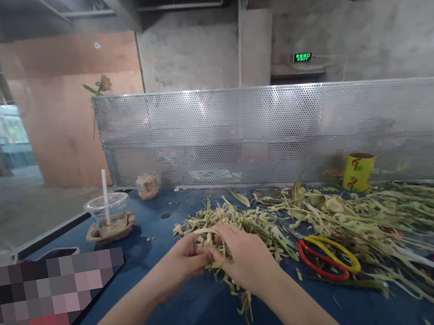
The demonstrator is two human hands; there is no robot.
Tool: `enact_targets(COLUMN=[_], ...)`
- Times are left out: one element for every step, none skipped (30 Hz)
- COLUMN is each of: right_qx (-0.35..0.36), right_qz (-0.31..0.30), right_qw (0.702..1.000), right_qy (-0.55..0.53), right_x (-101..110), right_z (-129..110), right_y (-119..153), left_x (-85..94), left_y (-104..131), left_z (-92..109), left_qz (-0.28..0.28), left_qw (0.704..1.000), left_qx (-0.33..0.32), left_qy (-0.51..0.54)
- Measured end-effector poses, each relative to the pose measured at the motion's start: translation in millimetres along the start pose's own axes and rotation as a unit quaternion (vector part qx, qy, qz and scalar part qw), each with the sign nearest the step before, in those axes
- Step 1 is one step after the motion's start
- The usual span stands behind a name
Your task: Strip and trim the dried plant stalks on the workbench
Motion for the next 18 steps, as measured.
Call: enact_targets(right_qx=[0.004, 0.003, -0.002, -0.009, -0.016, -0.021, -0.022, -0.019, -0.010, 0.006, 0.026, 0.047, 0.064, 0.077, 0.084, 0.085, 0.081, 0.075], right_qz=[0.001, 0.004, 0.006, 0.006, 0.003, -0.002, -0.009, -0.014, -0.019, -0.025, -0.033, -0.046, -0.060, -0.076, -0.090, -0.098, -0.101, -0.099], right_qw=[1.000, 1.000, 1.000, 1.000, 1.000, 1.000, 0.999, 0.999, 0.998, 0.997, 0.994, 0.991, 0.987, 0.984, 0.981, 0.980, 0.981, 0.983], right_qy=[0.009, 0.015, 0.017, 0.013, 0.005, -0.007, -0.021, -0.037, -0.056, -0.077, -0.098, -0.117, -0.133, -0.143, -0.148, -0.148, -0.144, -0.136], right_x=[0, 0, 0, 1, 2, 3, 4, 6, 8, 10, 11, 13, 15, 16, 16, 17, 17, 18], right_z=[-1, -1, -1, 0, 0, 0, 0, -1, -3, -4, -6, -8, -9, -10, -10, -9, -8, -6], right_y=[0, 0, 1, 1, 1, 1, 2, 1, 1, 1, 1, 1, 1, 2, 2, 2, 2, 2], left_x=[-1.1, -2.1, -3.0, -4.0, -5.0, -5.9, -6.4, -6.4, -6.0, -5.3, -4.5, -3.5, -2.6, -1.8, -1.0, -0.4, 0.2, 0.7], left_y=[1, 1, 2, 3, 3, 4, 5, 6, 6, 6, 6, 5, 5, 4, 4, 3, 3, 3], left_z=[1, 2, 3, 4, 5, 7, 8, 8, 8, 8, 8, 8, 8, 7, 7, 7, 6, 6], left_qz=[-0.010, -0.017, -0.022, -0.027, -0.035, -0.043, -0.049, -0.052, -0.053, -0.052, -0.051, -0.049, -0.047, -0.045, -0.042, -0.037, -0.032, -0.025], left_qw=[1.000, 0.999, 0.998, 0.997, 0.995, 0.993, 0.990, 0.988, 0.986, 0.984, 0.982, 0.981, 0.980, 0.981, 0.982, 0.983, 0.985, 0.987], left_qx=[0.000, 0.005, 0.013, 0.020, 0.026, 0.031, 0.037, 0.044, 0.053, 0.064, 0.074, 0.082, 0.088, 0.092, 0.094, 0.095, 0.093, 0.087], left_qy=[0.015, 0.033, 0.054, 0.075, 0.093, 0.110, 0.124, 0.138, 0.150, 0.160, 0.167, 0.171, 0.170, 0.167, 0.161, 0.153, 0.143, 0.133])
Point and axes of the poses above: each hand's wrist, its own y-axis away from the middle knuckle, its own x-axis out of the back of the hand, z = x × y, the point moved 3 cm from there along -y, towards the middle knuckle, and after that the axes turned 9 degrees about x, right-handed, at the moved point
